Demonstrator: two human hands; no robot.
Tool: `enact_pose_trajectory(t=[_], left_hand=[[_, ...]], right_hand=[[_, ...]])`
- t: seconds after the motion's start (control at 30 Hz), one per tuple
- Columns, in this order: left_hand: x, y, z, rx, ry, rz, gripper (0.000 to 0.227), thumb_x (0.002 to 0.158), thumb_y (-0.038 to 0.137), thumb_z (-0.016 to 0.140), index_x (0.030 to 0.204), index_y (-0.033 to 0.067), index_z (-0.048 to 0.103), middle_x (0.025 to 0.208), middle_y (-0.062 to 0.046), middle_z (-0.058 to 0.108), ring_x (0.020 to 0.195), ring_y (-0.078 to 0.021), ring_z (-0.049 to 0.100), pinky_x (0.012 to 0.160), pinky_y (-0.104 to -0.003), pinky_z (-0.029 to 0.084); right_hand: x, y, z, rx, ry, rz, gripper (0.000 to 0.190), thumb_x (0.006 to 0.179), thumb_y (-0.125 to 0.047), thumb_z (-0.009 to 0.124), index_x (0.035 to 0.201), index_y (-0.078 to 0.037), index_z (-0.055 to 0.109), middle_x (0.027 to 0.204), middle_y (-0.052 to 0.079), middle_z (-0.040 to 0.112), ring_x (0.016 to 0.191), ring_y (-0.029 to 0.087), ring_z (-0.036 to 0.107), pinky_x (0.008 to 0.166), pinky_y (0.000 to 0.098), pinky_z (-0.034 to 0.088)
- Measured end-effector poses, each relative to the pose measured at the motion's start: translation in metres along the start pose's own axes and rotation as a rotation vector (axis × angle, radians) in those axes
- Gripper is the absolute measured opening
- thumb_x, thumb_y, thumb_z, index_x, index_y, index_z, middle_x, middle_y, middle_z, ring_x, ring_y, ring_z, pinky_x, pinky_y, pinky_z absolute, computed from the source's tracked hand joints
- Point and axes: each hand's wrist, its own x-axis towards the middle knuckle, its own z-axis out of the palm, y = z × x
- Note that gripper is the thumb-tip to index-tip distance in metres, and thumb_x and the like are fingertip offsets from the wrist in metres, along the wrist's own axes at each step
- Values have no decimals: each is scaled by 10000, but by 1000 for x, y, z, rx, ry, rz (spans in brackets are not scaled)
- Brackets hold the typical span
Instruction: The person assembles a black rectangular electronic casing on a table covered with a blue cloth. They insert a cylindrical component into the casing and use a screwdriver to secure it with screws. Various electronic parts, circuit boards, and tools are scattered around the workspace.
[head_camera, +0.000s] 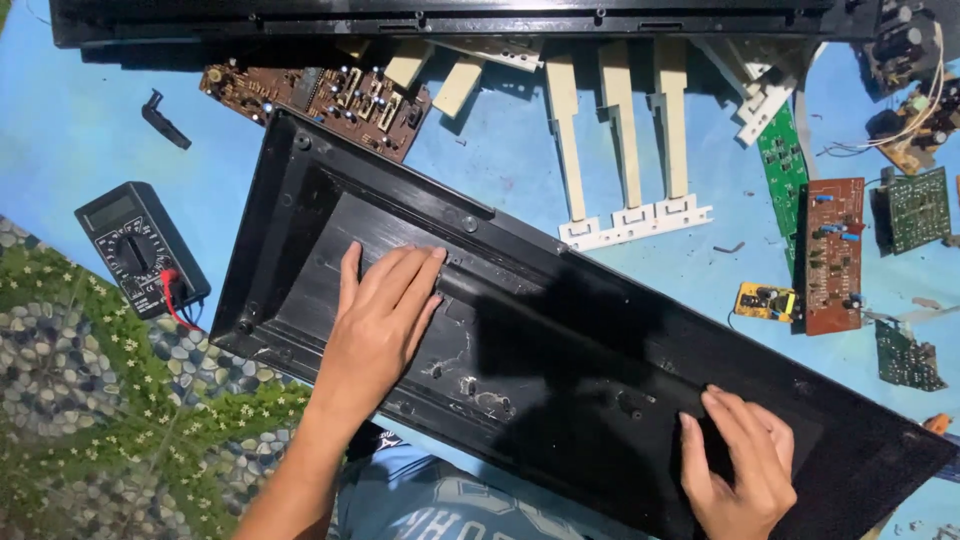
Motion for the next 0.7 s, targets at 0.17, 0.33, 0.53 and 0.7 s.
enact_pose_trajectory(t=[0.17, 0.33, 0.53, 0.7], left_hand=[[5, 2, -5, 25, -4, 22, 411, 1009, 84, 670, 1389, -17, 551, 1268, -129, 614, 1180, -295, 583, 1129, -613, 327], [4, 1, -4, 21, -2, 21, 404, 1015, 80, 662, 1392, -15, 551, 1258, -126, 613, 1168, -291, 581, 1128, -622, 325], [2, -2, 0, 52, -11, 46, 452, 1035, 31, 619, 1463, -1, 477, 1294, -144, 589, 1195, -302, 564, 1124, -621, 323], [2, -1, 1, 136, -16, 60, 527, 1007, 71, 681, 1481, 8, 462, 1279, -136, 589, 1177, -296, 570, 1109, -619, 352]], right_hand=[[-3, 7, 3, 12, 36, -40, 212, 933, 46, 795, 1125, 104, 728, 1145, 254, 738, 1005, 327, 695, 1005, 462, 510], [-3, 6, 3, 17, 31, -41, 226, 934, 42, 797, 1140, 103, 728, 1160, 261, 734, 1005, 338, 686, 1003, 472, 512], [-6, 11, 3, 15, 29, -72, 243, 938, 30, 794, 1162, 89, 718, 1184, 258, 733, 1061, 327, 706, 1009, 471, 506], [-6, 11, 2, 13, 32, -83, 246, 938, 44, 796, 1165, 75, 707, 1191, 248, 731, 1045, 342, 700, 1027, 467, 505]])
